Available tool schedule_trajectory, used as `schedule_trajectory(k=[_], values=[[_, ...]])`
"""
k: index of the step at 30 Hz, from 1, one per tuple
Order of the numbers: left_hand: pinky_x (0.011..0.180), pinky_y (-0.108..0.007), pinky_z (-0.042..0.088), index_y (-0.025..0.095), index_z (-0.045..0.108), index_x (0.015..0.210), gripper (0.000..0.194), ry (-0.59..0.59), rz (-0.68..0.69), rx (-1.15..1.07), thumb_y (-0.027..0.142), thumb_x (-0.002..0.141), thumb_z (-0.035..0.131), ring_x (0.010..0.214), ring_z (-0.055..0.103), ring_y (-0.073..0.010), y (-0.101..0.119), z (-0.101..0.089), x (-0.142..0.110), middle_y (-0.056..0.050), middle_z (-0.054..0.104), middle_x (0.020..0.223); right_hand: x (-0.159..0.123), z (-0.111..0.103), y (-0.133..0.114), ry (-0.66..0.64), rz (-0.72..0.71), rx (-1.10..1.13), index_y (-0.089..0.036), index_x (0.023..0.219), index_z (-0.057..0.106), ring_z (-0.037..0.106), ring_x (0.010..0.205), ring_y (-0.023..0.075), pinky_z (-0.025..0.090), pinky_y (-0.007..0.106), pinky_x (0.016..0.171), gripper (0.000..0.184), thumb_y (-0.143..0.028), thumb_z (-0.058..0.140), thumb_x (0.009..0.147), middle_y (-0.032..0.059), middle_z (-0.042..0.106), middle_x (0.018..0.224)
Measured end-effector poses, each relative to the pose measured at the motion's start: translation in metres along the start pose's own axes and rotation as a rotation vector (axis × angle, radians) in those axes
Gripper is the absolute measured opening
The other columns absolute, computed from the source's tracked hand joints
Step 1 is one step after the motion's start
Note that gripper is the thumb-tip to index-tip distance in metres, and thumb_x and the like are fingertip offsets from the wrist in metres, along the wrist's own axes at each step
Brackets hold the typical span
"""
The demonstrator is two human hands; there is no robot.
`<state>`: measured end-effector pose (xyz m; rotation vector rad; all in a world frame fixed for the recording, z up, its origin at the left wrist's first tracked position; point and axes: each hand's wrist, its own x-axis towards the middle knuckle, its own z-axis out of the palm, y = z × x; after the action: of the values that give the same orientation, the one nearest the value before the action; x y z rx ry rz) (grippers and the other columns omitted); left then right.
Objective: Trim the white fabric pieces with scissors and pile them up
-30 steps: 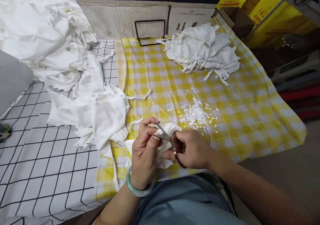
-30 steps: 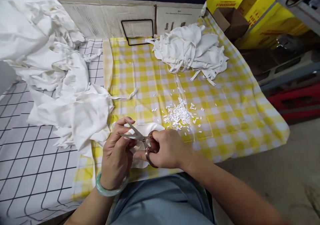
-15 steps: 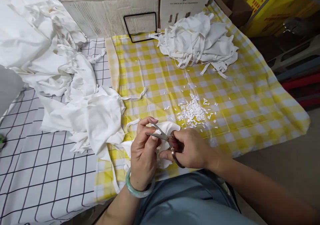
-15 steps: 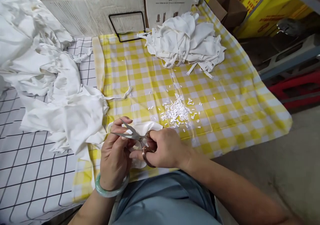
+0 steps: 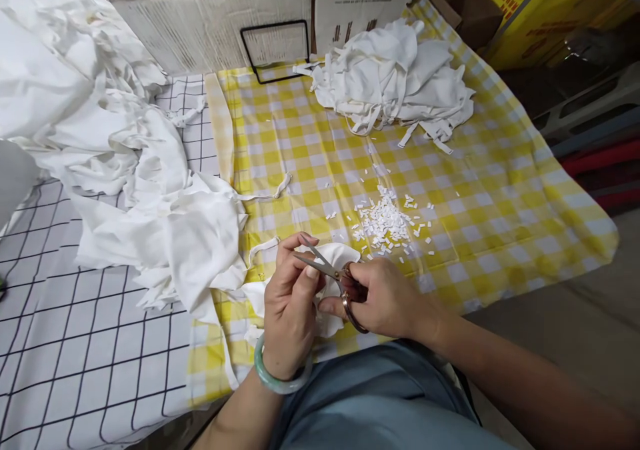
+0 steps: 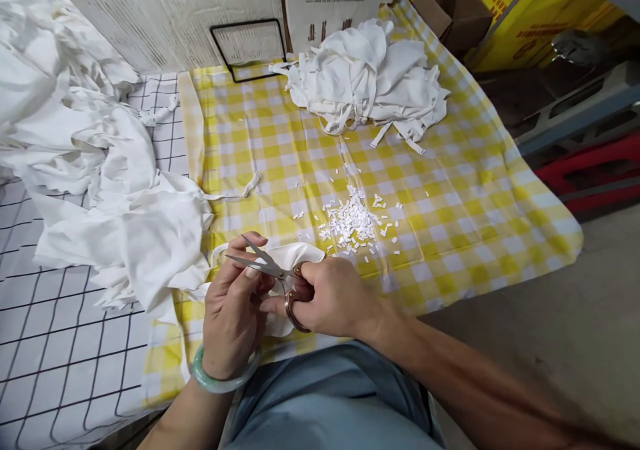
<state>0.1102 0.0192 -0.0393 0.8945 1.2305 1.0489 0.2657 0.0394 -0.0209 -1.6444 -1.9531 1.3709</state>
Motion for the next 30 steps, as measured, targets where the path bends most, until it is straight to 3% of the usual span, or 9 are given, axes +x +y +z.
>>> schedule_trajectory(k=[3,8,12,16,19,23,26,28,30], values=[[0.08,-0.031,0.046,0.018,0.058,0.07,0.029,0.058,0.156,0.023,0.037,0.092,0.056,0.102,0.052,-0.0235,0.002,0.009,0.005,-0.009,0.054,0.11,-0.003,-0.004,0.004,0.026,0.026,-0.006,-0.018,0.055,0.048,0.036,0.046,0.0075,0.025,0.021,0.046,0.045,-0.051,0.074,0.07,-0.0047,0.045,0.048],[0.095,-0.032,0.04,0.018,0.06,0.071,0.027,-0.059,0.322,0.072,0.025,0.095,0.052,0.114,0.047,-0.0218,0.004,0.025,0.019,-0.007,0.054,0.101,-0.013,-0.014,0.017,0.048,0.105,0.091,-0.018,0.057,0.049,0.038,0.048,0.0075,0.028,0.02,0.048,0.041,-0.048,0.071,0.075,-0.005,0.046,0.051],[0.096,-0.03,0.038,0.019,0.06,0.074,0.025,-0.166,0.301,0.066,0.023,0.097,0.05,0.112,0.047,-0.0195,0.0,0.039,0.027,-0.006,0.052,0.104,-0.018,-0.017,0.032,0.057,0.187,0.186,-0.018,0.056,0.047,0.039,0.048,0.0078,0.028,0.02,0.046,0.043,-0.049,0.068,0.077,-0.0056,0.045,0.049],[0.09,-0.029,0.04,0.018,0.058,0.073,0.026,-0.187,0.195,0.038,0.025,0.097,0.051,0.112,0.048,-0.02,-0.003,0.045,0.029,-0.006,0.051,0.107,-0.021,-0.023,0.046,0.041,0.254,0.277,-0.018,0.058,0.049,0.044,0.046,0.0087,0.032,0.021,0.046,0.042,-0.05,0.067,0.08,-0.0053,0.049,0.047],[0.084,-0.028,0.041,0.018,0.056,0.07,0.027,-0.159,0.193,0.082,0.025,0.096,0.052,0.113,0.048,-0.021,0.011,0.021,0.027,-0.007,0.054,0.105,-0.027,-0.038,0.05,0.082,0.223,0.289,-0.018,0.067,0.054,0.049,0.048,0.0095,0.037,0.021,0.047,0.035,-0.048,0.069,0.079,-0.0052,0.053,0.052],[0.081,-0.03,0.042,0.019,0.053,0.071,0.025,-0.01,0.257,0.353,0.025,0.095,0.051,0.101,0.053,-0.0206,0.036,-0.05,0.004,-0.006,0.055,0.098,-0.031,-0.046,0.044,0.151,-0.037,0.135,-0.02,0.096,0.065,0.064,0.073,0.0172,0.052,0.028,0.067,0.036,-0.044,0.078,0.072,0.0045,0.071,0.088],[0.096,-0.039,0.042,0.021,0.056,0.091,0.013,0.061,0.295,0.809,0.03,0.086,0.064,0.111,0.053,-0.0264,0.028,-0.09,-0.024,-0.009,0.055,0.116,-0.017,-0.018,0.037,0.172,-0.296,0.027,-0.021,0.117,0.064,0.065,0.109,0.0286,0.051,0.044,0.096,0.058,-0.041,0.084,0.067,0.013,0.068,0.122],[0.104,-0.047,0.04,0.021,0.052,0.119,0.046,0.001,0.326,1.017,0.03,0.078,0.071,0.125,0.047,-0.0328,0.01,-0.097,-0.039,-0.014,0.048,0.134,-0.003,0.013,0.031,0.147,-0.424,-0.001,-0.019,0.128,0.059,0.058,0.123,0.0315,0.046,0.047,0.105,0.071,-0.036,0.086,0.064,0.0162,0.062,0.133],[0.1,-0.046,0.046,0.02,0.041,0.135,0.059,-0.089,0.369,1.047,0.021,0.08,0.064,0.125,0.049,-0.0319,-0.004,-0.094,-0.043,-0.016,0.048,0.135,0.011,0.043,0.023,0.106,-0.471,0.001,-0.016,0.131,0.058,0.059,0.122,0.0301,0.048,0.044,0.104,0.07,-0.025,0.083,0.067,0.0166,0.064,0.13]])
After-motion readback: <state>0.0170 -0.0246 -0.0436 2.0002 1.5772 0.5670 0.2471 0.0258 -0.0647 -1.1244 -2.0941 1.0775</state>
